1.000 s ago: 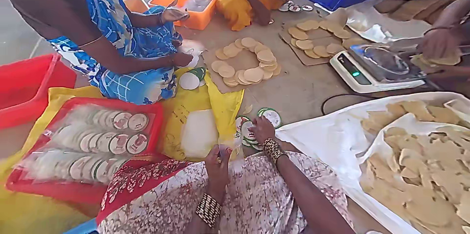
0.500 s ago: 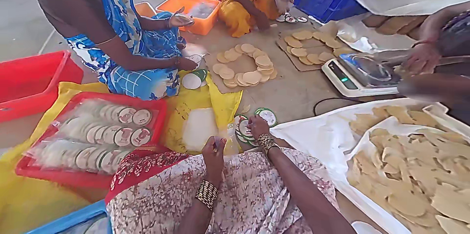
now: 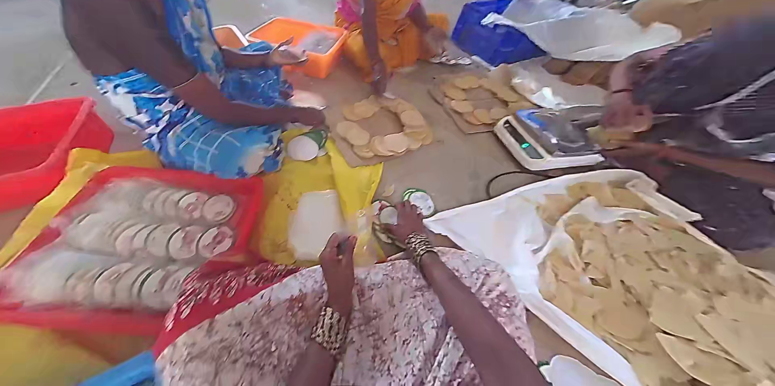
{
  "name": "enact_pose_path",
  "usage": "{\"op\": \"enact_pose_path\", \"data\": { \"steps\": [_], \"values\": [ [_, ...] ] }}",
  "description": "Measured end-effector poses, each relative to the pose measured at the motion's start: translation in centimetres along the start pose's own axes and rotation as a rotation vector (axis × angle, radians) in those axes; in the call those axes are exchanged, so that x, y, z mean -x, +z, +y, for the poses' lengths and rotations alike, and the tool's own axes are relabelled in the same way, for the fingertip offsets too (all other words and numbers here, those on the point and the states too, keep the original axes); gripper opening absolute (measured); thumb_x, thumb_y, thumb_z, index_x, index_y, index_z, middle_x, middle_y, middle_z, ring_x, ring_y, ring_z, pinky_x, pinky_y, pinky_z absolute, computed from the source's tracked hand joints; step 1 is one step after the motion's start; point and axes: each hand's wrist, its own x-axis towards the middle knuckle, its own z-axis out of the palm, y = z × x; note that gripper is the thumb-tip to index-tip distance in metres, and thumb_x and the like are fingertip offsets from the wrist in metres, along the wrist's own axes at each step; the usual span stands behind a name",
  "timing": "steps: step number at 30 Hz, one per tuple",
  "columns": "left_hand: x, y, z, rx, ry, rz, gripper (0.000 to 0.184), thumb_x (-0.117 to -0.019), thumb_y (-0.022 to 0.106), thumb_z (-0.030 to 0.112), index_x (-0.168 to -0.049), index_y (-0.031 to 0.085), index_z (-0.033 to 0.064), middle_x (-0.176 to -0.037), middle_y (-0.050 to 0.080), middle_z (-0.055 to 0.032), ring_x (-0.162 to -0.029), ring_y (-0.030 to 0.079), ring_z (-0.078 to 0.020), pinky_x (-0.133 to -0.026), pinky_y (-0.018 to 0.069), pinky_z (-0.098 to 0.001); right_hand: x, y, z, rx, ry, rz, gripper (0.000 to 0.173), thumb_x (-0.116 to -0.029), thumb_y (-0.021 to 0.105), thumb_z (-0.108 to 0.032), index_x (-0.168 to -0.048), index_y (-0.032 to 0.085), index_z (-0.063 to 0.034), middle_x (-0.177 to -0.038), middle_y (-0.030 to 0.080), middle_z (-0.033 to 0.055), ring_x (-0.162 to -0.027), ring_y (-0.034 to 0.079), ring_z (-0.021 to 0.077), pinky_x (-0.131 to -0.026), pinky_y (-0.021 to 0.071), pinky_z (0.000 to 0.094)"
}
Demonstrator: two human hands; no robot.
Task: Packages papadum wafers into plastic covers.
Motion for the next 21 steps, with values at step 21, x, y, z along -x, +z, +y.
{"op": "enact_pose_path", "data": {
  "steps": [21],
  "values": [
    [0.0,0.8,1.5,0.178,-0.253,0.055,0.003,-0.0906,0.066,0.001,-0.092,0.067,-0.0014,-0.076,0.067,0.0015,-0.070,0.063,-0.0008,-0.067,0.0541,-0.0180,0.8,-2.6,2.5,-0.608,0.116,0.186,0.028,-0.0921,0.074,-0.013,-0.115,0.073,0.0029,-0.117,0.070,0.0243,-0.114,0.065,0.0369,-0.105,0.0469,0.0535]
  ]
}}
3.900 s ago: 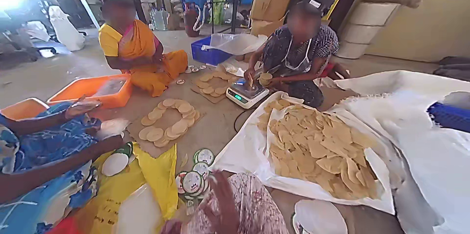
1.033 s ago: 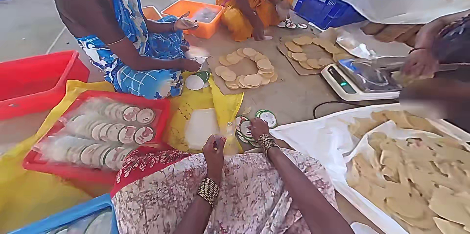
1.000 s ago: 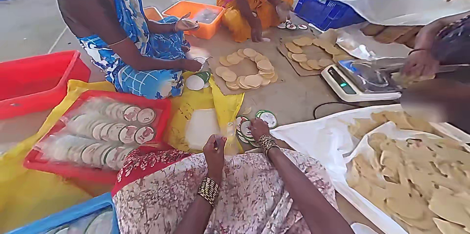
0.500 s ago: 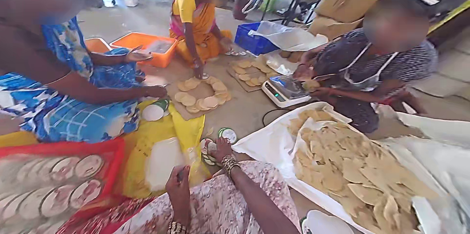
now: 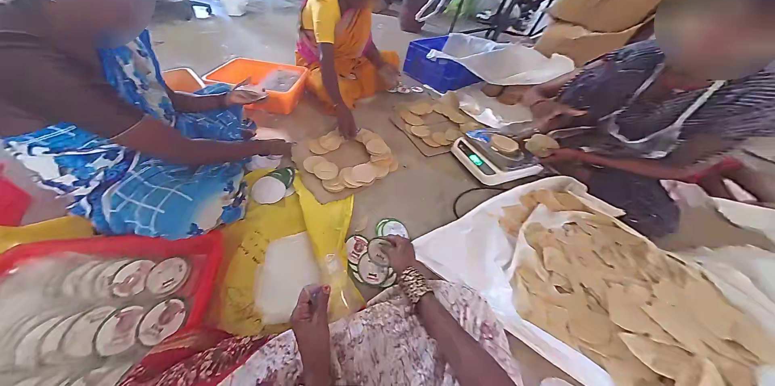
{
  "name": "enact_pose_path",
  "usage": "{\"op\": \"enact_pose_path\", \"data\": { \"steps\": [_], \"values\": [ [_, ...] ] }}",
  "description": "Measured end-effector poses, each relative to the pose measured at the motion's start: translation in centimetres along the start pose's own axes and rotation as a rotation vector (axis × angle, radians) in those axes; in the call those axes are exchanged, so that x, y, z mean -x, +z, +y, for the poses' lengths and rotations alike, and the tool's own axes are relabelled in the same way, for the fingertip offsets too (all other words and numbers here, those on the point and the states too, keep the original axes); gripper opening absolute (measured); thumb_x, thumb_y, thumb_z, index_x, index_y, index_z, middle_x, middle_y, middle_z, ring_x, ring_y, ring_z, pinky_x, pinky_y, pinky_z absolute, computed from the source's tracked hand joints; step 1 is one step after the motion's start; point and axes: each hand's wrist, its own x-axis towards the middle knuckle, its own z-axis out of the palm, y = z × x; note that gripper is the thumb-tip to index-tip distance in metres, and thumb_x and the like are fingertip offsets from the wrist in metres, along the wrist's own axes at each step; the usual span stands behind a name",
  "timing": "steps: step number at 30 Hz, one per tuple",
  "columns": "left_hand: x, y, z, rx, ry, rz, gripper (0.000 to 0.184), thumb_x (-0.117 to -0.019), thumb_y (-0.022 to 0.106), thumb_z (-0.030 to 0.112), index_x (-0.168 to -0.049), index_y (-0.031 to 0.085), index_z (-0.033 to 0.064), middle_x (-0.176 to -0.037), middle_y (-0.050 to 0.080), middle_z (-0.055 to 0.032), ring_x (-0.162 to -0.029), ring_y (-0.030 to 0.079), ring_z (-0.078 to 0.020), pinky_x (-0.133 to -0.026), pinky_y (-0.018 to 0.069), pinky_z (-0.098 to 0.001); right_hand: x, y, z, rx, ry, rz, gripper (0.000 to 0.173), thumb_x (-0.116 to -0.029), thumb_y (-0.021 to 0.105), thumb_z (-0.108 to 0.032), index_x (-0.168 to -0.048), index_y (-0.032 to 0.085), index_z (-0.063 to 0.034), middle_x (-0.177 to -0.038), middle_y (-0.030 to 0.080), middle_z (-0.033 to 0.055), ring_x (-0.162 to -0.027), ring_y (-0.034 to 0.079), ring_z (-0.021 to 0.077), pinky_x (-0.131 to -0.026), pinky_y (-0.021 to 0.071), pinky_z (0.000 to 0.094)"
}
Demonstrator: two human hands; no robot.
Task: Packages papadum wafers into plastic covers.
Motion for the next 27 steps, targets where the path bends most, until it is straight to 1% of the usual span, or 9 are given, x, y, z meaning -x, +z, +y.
{"op": "enact_pose_path", "data": {
  "steps": [2,5,7,9,14,17,20,23,27],
  "values": [
    [0.0,0.0,-0.2,0.035,-0.019,-0.004,0.003,-0.0908,0.066,0.001,-0.092,0.068,-0.0004,-0.077,0.068,0.0017,-0.070,0.064,-0.0015,-0.068,0.0544,-0.0183,-1.6,-0.3,0.4,-0.029,-0.043,-0.012,0.023,-0.0898,0.076,-0.013,-0.105,0.074,0.0034,-0.103,0.073,0.0220,-0.100,0.069,0.0337,-0.094,0.0512,0.0536],
    [-0.4,0.1,-0.5,0.055,-0.071,-0.008,0.003,-0.0906,0.066,0.002,-0.092,0.068,-0.0006,-0.076,0.068,0.0000,-0.068,0.063,-0.0041,-0.064,0.0539,-0.0196,-4.0,-1.4,-0.5,0.130,0.004,-0.073,0.027,-0.0920,0.075,-0.021,-0.108,0.075,0.0004,-0.109,0.072,0.0217,-0.108,0.067,0.0366,-0.100,0.0479,0.0577],
    [-0.6,0.3,-0.4,0.053,-0.121,-0.003,0.003,-0.0908,0.066,0.001,-0.092,0.068,-0.0005,-0.076,0.067,0.0004,-0.067,0.063,-0.0036,-0.064,0.0534,-0.0196,-6.4,-1.6,-1.5,-0.016,-0.020,-0.022,0.027,-0.0900,0.078,-0.021,-0.103,0.074,0.0022,-0.100,0.073,0.0194,-0.096,0.069,0.0312,-0.092,0.0511,0.0528],
    [-0.4,0.3,-0.5,0.055,-0.151,-0.004,0.002,-0.0907,0.066,0.001,-0.091,0.068,0.0005,-0.074,0.067,0.0017,-0.065,0.062,-0.0026,-0.062,0.0538,-0.0195,-9.1,-1.8,-3.4,-0.144,-0.026,0.035,0.029,-0.0913,0.078,-0.019,-0.107,0.072,0.0051,-0.102,0.072,0.0212,-0.095,0.069,0.0306,-0.092,0.0520,0.0516],
    [-0.5,0.4,-0.4,0.097,-0.239,-0.041,0.006,-0.0936,0.062,-0.001,-0.091,0.066,0.0029,-0.072,0.065,0.0044,-0.062,0.060,-0.0014,-0.061,0.0523,-0.0194,-17.2,-2.6,-9.6,-0.011,-0.014,0.165,0.039,-0.0958,0.073,-0.023,-0.120,0.067,0.0068,-0.119,0.067,0.0287,-0.114,0.063,0.0411,-0.103,0.0454,0.0576],
    [-0.5,0.3,-0.5,0.116,-0.277,-0.027,0.008,-0.0938,0.060,-0.003,-0.095,0.066,0.0026,-0.075,0.068,0.0055,-0.064,0.062,-0.0004,-0.063,0.0539,-0.0192,-21.5,-2.1,-11.3,0.136,0.041,0.167,0.043,-0.0960,0.072,-0.024,-0.130,0.064,0.0013,-0.130,0.064,0.0260,-0.125,0.060,0.0399,-0.108,0.0428,0.0563],
    [-0.6,0.1,-0.8,0.136,-0.297,-0.021,0.010,-0.0949,0.059,-0.003,-0.096,0.067,0.0039,-0.076,0.070,0.0061,-0.066,0.063,-0.0003,-0.065,0.0547,-0.0197,-24.4,-0.9,-11.0,0.334,0.025,0.088,0.055,-0.0907,0.077,-0.026,-0.137,0.060,-0.0020,-0.137,0.061,0.0256,-0.132,0.055,0.0421,-0.108,0.0430,0.0597],
    [-0.6,0.1,-1.0,0.166,-0.295,-0.027,0.013,-0.0941,0.059,-0.003,-0.096,0.068,0.0061,-0.077,0.071,0.0072,-0.067,0.065,-0.0004,-0.066,0.0556,-0.0204,-26.2,0.4,-10.1,0.556,-0.071,-0.032,0.085,-0.0803,0.087,-0.028,-0.152,0.046,-0.0044,-0.153,0.045,0.0281,-0.144,0.035,0.0502,-0.109,0.0350,0.0679],
    [-0.5,0.1,-1.3,0.164,-0.272,-0.037,0.013,-0.0940,0.060,-0.002,-0.095,0.068,0.0074,-0.078,0.071,0.0084,-0.068,0.065,0.0005,-0.067,0.0560,-0.0200,-27.0,0.8,-10.2,0.730,-0.174,-0.128,0.092,-0.0797,0.087,-0.033,-0.154,0.042,-0.0028,-0.150,0.046,0.0305,-0.142,0.037,0.0503,-0.112,0.0289,0.0684]
  ]
}}
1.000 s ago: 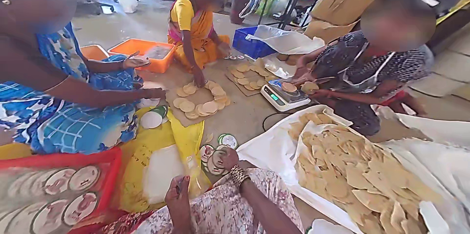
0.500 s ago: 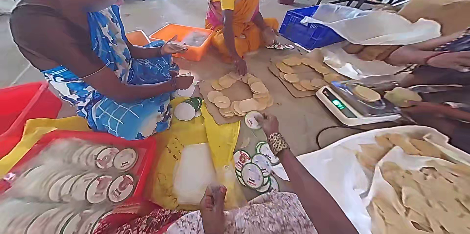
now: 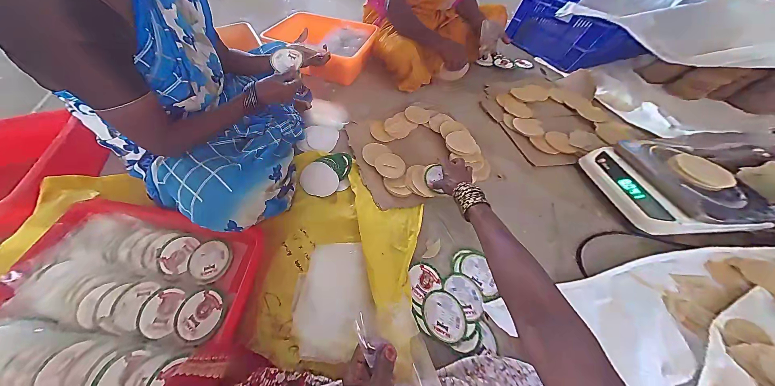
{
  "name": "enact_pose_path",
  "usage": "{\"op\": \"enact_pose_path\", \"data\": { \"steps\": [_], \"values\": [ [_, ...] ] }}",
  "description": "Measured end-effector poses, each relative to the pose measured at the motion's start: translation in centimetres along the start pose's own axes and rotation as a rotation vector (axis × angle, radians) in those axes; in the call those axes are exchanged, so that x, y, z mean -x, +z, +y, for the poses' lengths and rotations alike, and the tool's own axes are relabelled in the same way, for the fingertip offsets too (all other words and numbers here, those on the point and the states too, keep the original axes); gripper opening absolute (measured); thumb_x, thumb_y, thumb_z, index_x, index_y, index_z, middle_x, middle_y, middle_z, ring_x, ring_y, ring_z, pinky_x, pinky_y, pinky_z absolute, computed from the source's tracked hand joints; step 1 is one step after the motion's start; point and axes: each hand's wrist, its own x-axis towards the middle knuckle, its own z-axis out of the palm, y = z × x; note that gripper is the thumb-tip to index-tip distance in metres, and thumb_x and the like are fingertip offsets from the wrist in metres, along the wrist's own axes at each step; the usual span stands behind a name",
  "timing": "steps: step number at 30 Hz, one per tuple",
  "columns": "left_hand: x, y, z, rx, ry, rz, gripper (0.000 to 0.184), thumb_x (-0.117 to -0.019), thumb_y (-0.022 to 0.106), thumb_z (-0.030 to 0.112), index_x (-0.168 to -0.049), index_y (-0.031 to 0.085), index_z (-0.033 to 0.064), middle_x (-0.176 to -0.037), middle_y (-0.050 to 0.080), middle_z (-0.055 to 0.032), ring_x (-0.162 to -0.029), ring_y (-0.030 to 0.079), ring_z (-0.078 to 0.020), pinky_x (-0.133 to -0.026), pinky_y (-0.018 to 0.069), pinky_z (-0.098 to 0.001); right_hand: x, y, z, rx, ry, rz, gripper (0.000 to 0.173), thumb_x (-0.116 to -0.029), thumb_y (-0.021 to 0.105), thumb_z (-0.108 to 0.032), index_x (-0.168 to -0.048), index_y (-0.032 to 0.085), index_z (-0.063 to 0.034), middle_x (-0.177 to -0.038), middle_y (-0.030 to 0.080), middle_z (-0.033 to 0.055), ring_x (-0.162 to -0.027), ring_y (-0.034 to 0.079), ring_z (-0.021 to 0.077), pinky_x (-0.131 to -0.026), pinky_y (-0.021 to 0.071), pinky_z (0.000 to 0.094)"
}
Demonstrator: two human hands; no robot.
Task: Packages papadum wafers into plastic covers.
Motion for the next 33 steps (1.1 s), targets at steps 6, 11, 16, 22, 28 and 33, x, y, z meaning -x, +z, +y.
{"op": "enact_pose_path", "data": {
  "steps": [6,11,16,22,28,33],
  "values": [
    [-0.1,0.1,0.2,-0.011,-0.037,-0.005,0.010,-0.0948,0.060,-0.001,-0.095,0.067,0.0056,-0.076,0.070,0.0068,-0.067,0.063,-0.0006,-0.067,0.0548,-0.0208,-1.0,-0.6,-0.2,0.222,-0.070,0.006,0.090,-0.0734,0.090,-0.040,-0.145,0.052,-0.0001,-0.148,0.049,0.0279,-0.143,0.036,0.0486,-0.113,0.0265,0.0704],
    [0.0,-0.1,0.1,0.008,-0.049,0.000,0.012,-0.0946,0.060,-0.002,-0.094,0.068,0.0060,-0.074,0.068,0.0068,-0.065,0.062,-0.0003,-0.065,0.0537,-0.0199,0.2,-1.6,-0.4,0.102,-0.095,0.046,0.072,-0.0771,0.088,-0.032,-0.135,0.060,-0.0001,-0.137,0.059,0.0271,-0.136,0.045,0.0482,-0.110,0.0255,0.0721],
    [0.0,0.0,0.2,0.028,-0.025,-0.002,0.013,-0.0943,0.059,-0.003,-0.094,0.068,0.0065,-0.075,0.069,0.0072,-0.065,0.062,-0.0001,-0.065,0.0537,-0.0198,2.1,-2.7,3.1,-0.375,-0.056,0.136,0.052,-0.0824,0.085,-0.015,-0.126,0.065,0.0050,-0.126,0.064,0.0308,-0.123,0.059,0.0454,-0.108,0.0398,0.0633],
    [0.2,0.2,0.5,0.033,-0.064,0.002,0.012,-0.0942,0.060,-0.003,-0.094,0.068,0.0059,-0.075,0.069,0.0075,-0.065,0.062,0.0005,-0.065,0.0535,-0.0193,3.4,-2.6,5.4,-1.006,0.226,0.270,0.042,-0.0872,0.080,-0.009,-0.123,0.062,0.0059,-0.112,0.068,0.0172,-0.093,0.066,0.0164,-0.086,0.0552,0.0362],
    [0.1,0.2,0.3,0.019,-0.081,-0.008,0.011,-0.0940,0.060,-0.003,-0.094,0.068,0.0056,-0.075,0.069,0.0075,-0.066,0.062,0.0008,-0.065,0.0533,-0.0190,0.3,-1.4,3.0,-0.482,0.072,0.092,0.054,-0.0849,0.084,-0.016,-0.130,0.062,0.0052,-0.129,0.063,0.0291,-0.123,0.059,0.0404,-0.107,0.0426,0.0577],
    [0.0,0.0,0.1,-0.009,-0.066,-0.006,0.010,-0.0940,0.060,-0.002,-0.095,0.068,0.0044,-0.078,0.070,0.0070,-0.069,0.064,0.0002,-0.068,0.0547,-0.0201,-1.8,-1.3,0.8,0.000,-0.083,-0.015,0.072,-0.0835,0.085,-0.026,-0.146,0.055,-0.0070,-0.150,0.050,0.0261,-0.145,0.034,0.0500,-0.113,0.0205,0.0748]
  ]
}}
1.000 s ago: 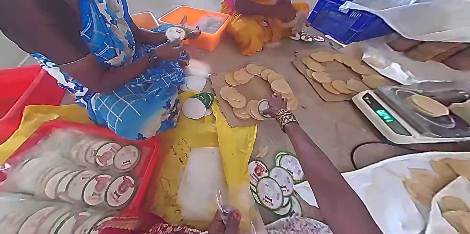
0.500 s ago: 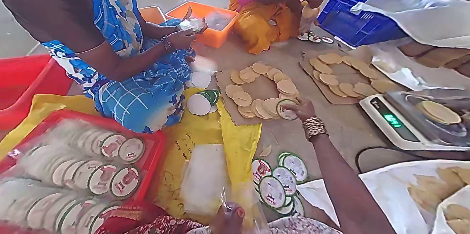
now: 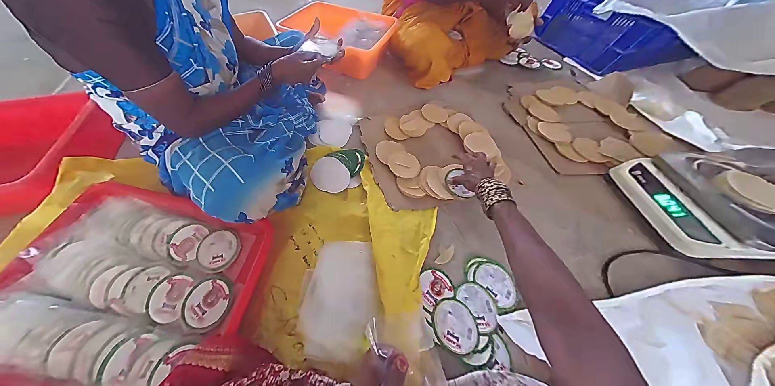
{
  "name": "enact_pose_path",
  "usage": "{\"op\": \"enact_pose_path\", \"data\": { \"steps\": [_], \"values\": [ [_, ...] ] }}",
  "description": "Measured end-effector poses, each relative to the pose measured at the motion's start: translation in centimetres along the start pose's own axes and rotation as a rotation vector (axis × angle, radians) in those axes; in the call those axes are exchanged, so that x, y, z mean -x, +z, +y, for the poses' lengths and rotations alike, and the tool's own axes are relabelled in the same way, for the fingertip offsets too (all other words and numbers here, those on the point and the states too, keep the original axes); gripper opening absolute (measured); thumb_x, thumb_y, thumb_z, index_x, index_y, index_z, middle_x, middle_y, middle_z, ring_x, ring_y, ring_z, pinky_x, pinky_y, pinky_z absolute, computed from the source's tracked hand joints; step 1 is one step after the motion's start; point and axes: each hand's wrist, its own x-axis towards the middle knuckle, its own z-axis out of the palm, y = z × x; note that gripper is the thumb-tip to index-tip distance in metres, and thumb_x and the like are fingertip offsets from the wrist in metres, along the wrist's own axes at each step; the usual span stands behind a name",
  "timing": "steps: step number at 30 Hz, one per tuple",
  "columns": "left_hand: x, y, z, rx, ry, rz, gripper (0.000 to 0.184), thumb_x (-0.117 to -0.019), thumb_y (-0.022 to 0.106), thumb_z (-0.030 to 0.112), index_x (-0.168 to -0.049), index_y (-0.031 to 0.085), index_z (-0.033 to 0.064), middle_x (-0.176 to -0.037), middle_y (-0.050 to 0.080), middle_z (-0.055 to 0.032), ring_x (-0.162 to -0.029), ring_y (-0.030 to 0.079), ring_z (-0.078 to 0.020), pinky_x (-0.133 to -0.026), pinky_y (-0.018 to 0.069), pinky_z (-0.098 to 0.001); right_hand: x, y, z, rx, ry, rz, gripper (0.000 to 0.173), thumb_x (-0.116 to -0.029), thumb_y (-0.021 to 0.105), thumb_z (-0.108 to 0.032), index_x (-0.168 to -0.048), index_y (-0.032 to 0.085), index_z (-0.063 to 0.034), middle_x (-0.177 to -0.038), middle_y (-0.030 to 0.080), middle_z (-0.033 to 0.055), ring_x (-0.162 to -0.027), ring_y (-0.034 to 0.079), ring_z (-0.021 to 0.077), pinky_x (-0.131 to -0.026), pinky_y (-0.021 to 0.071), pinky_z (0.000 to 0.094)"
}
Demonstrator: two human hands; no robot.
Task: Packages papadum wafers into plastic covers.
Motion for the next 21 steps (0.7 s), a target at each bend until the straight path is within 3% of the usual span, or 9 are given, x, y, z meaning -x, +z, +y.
{"op": "enact_pose_path", "data": {
  "steps": [5,7,10,15,19,21],
  "values": [
    [-0.1,0.0,-0.1,0.030,-0.012,-0.009,0.010,-0.0944,0.061,-0.002,-0.095,0.068,0.0054,-0.077,0.069,0.0073,-0.067,0.062,0.0004,-0.066,0.0538,-0.0199,-1.5,-0.5,-0.7,0.202,-0.097,-0.126,0.077,-0.0795,0.088,-0.026,-0.146,0.055,-0.0080,-0.147,0.054,0.0229,-0.144,0.038,0.0458,-0.114,0.0228,0.0701],
    [-0.2,-0.1,-0.2,0.052,-0.008,-0.006,0.010,-0.0943,0.061,-0.002,-0.096,0.068,0.0056,-0.078,0.070,0.0069,-0.068,0.062,0.0002,-0.066,0.0536,-0.0198,-1.6,-0.5,-0.9,0.274,-0.121,-0.060,0.074,-0.0727,0.092,-0.030,-0.137,0.062,-0.0070,-0.140,0.057,0.0242,-0.139,0.041,0.0468,-0.112,0.0243,0.0710],
    [-0.1,-0.1,-0.1,0.052,-0.010,-0.003,0.009,-0.0948,0.061,-0.001,-0.095,0.067,0.0056,-0.077,0.068,0.0074,-0.067,0.061,0.0009,-0.065,0.0528,-0.0193,-0.6,-1.0,-1.3,0.344,-0.170,-0.015,0.067,-0.0682,0.094,-0.032,-0.124,0.068,-0.0051,-0.132,0.062,0.0229,-0.136,0.045,0.0457,-0.115,0.0175,0.0730],
    [0.0,0.0,0.2,0.043,-0.011,0.008,0.011,-0.0943,0.059,-0.003,-0.094,0.067,0.0049,-0.074,0.067,0.0078,-0.064,0.060,0.0017,-0.063,0.0515,-0.0181,4.5,-2.2,-1.1,0.348,-0.228,-0.097,0.046,-0.0834,0.083,-0.029,-0.121,0.071,-0.0052,-0.122,0.068,0.0223,-0.130,0.052,0.0456,-0.114,0.0215,0.0701],
    [0.2,0.0,0.5,0.011,0.004,0.004,0.009,-0.0940,0.060,-0.002,-0.094,0.067,0.0041,-0.076,0.068,0.0069,-0.066,0.061,0.0006,-0.066,0.0531,-0.0195,11.7,-0.9,1.3,0.034,-0.267,0.220,0.030,-0.0821,0.084,-0.020,-0.101,0.075,0.0014,-0.105,0.072,0.0255,-0.114,0.059,0.0521,-0.107,0.0283,0.0741],
    [0.2,-0.1,0.5,-0.011,0.020,-0.016,0.007,-0.0942,0.061,-0.001,-0.095,0.066,0.0029,-0.076,0.068,0.0054,-0.066,0.061,-0.0004,-0.065,0.0531,-0.0199,13.7,1.4,3.0,-0.032,-0.245,0.288,0.030,-0.0842,0.082,-0.017,-0.106,0.075,0.0019,-0.108,0.072,0.0263,-0.114,0.060,0.0524,-0.108,0.0296,0.0745]
  ]
}}
